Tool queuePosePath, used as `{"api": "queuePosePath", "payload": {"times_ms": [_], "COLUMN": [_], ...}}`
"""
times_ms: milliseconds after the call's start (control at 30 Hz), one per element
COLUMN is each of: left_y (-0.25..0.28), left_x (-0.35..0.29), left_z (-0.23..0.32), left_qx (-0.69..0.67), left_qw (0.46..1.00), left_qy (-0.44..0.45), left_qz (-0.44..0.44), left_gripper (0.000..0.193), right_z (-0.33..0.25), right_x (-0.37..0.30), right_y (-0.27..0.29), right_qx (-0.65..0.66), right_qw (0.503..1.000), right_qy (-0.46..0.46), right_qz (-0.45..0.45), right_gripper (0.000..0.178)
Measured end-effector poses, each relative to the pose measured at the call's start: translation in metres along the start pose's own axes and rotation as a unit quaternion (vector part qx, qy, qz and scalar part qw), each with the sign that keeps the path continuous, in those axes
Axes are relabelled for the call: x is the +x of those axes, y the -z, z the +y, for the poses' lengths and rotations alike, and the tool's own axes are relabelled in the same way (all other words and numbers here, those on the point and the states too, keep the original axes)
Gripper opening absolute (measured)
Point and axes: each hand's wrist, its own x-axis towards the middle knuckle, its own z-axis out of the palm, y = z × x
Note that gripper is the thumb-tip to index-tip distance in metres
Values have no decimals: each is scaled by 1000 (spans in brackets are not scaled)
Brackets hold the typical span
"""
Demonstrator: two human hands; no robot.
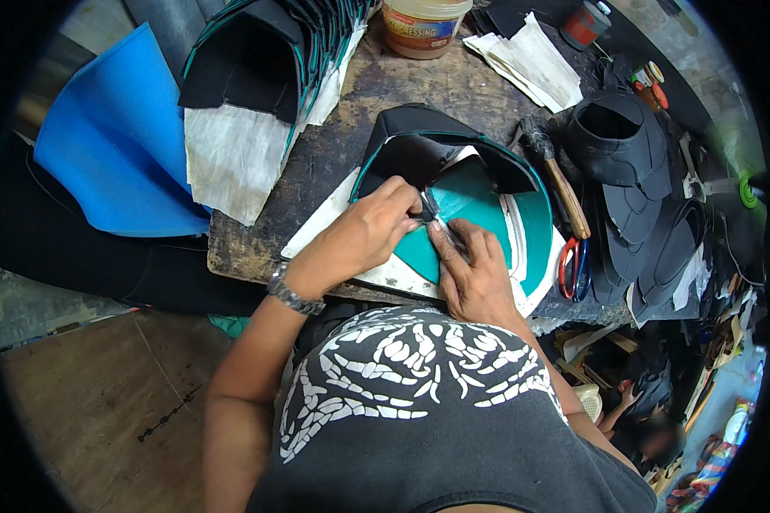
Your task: The person assembles slipper components by hand, pressing black fabric onto a green sole and using a hammer to secure the edges. The person repeatedly flips the slipper, aligns parts, and taps them into place on a cluttered workbench.
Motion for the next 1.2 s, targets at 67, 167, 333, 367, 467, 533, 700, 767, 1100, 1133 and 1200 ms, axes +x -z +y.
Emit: {"api": "queuePosePath", "payload": {"times_ms": [67,167,333,367,467,533,700,767,1100,1133,1200], "left_y": [8,9,-5,-5,-8,-10,-16,-17,-12,-12,-13], "left_x": [-8,-19,-35,-39,-43,-42,-37,-37,-41,-42,-42], "left_z": [-1,-4,-4,-3,-3,-6,-13,-14,-20,-20,-21], "left_qx": [-48,145,257,271,212,206,119,96,42,38,65], "left_qw": [999,986,944,940,963,966,978,979,985,985,981], "left_qy": [8,-73,-148,-145,-86,-73,-27,-14,-28,-34,-43], "left_qz": [-14,40,146,148,141,139,169,177,162,166,177], "left_gripper": [19,19,23,24,18,16,14,18,46,47,49], "right_z": [-1,-5,-11,-12,-14,-13,-9,-10,-22,-22,-24], "right_x": [0,0,5,5,6,5,4,5,15,14,15], "right_y": [0,0,0,0,-2,-3,-5,-5,-10,-9,-5], "right_qx": [-18,-50,-75,-81,-95,-96,-77,-79,-112,-117,-125], "right_qw": [1000,998,995,995,994,994,996,996,990,990,991], "right_qy": [-2,-11,-20,-17,-18,-14,-8,-7,-32,-22,-4], "right_qz": [-12,-33,-55,-54,-51,-51,-35,-31,-78,-70,-54], "right_gripper": [58,58,58,58,57,57,57,56,45,47,50]}}
